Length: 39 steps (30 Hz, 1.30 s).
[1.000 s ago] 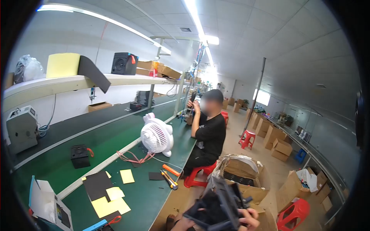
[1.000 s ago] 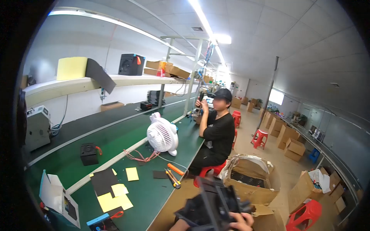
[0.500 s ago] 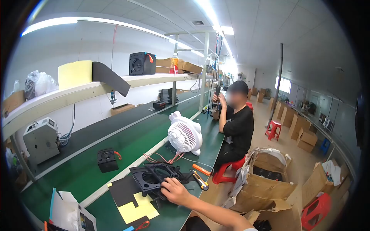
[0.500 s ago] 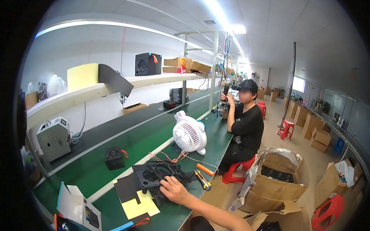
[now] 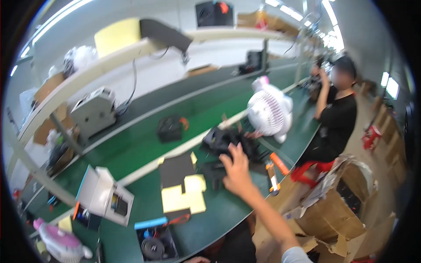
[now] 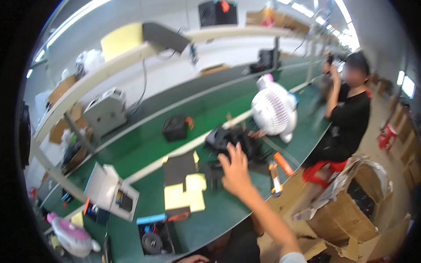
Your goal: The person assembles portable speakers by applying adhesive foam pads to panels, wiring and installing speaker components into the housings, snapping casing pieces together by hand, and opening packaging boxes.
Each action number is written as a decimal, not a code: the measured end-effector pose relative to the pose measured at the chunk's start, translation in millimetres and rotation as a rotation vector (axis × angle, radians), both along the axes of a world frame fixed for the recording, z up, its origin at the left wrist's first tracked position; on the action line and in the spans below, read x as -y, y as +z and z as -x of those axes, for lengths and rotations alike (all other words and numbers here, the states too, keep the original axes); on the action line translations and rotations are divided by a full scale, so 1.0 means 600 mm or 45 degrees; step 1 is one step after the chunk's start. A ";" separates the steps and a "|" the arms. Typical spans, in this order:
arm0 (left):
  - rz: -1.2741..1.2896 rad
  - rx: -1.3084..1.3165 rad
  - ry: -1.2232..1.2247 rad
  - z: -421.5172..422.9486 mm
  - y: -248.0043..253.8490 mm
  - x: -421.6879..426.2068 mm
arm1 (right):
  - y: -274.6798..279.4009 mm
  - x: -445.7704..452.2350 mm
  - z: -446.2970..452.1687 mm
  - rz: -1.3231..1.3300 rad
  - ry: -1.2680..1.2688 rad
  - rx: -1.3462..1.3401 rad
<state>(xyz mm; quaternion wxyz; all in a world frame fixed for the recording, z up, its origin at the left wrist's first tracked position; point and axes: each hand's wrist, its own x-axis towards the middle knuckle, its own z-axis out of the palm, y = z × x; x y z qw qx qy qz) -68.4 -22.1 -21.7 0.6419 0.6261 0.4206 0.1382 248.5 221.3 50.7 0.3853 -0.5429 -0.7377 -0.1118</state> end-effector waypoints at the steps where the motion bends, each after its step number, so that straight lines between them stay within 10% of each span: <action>1: 0.016 0.031 -0.026 -0.007 0.035 0.005 | 0.010 -0.010 -0.005 -0.118 0.073 -0.053; 4: 0.184 0.155 -0.154 -0.002 0.069 0.012 | 0.056 -0.037 -0.031 -0.257 0.258 -0.226; 8: -0.308 -0.487 0.107 0.027 0.038 0.045 | 0.124 0.007 -0.050 0.025 0.120 -1.027; 12: -0.023 -0.041 -0.087 0.010 -0.113 0.071 | 0.068 0.145 -0.135 0.204 1.058 -1.969; 16: 0.448 0.344 0.081 -0.005 -0.159 0.024 | -0.081 0.379 -0.124 0.512 0.530 -2.214; 19: 0.255 0.390 -0.505 -0.045 -0.171 -0.010 | -0.222 0.556 -0.077 0.882 0.103 -3.047; 22: 0.561 0.477 -0.488 -0.072 -0.173 -0.038 | -0.333 0.678 -0.030 0.809 0.259 -3.576; 28: 0.831 0.667 -0.439 -0.080 -0.177 -0.010 | -0.298 0.693 0.026 0.530 0.422 -3.320; 29: 0.373 0.497 -0.601 -0.080 -0.168 -0.019 | -0.284 0.685 0.028 0.602 0.336 -3.233; 36: 0.293 0.146 -0.343 -0.078 -0.315 -0.052 | -0.175 0.563 -0.030 1.036 0.088 -2.385; 39: 0.217 0.260 -0.703 -0.069 -0.180 -0.047 | -0.045 0.420 -0.043 0.943 -0.107 -1.776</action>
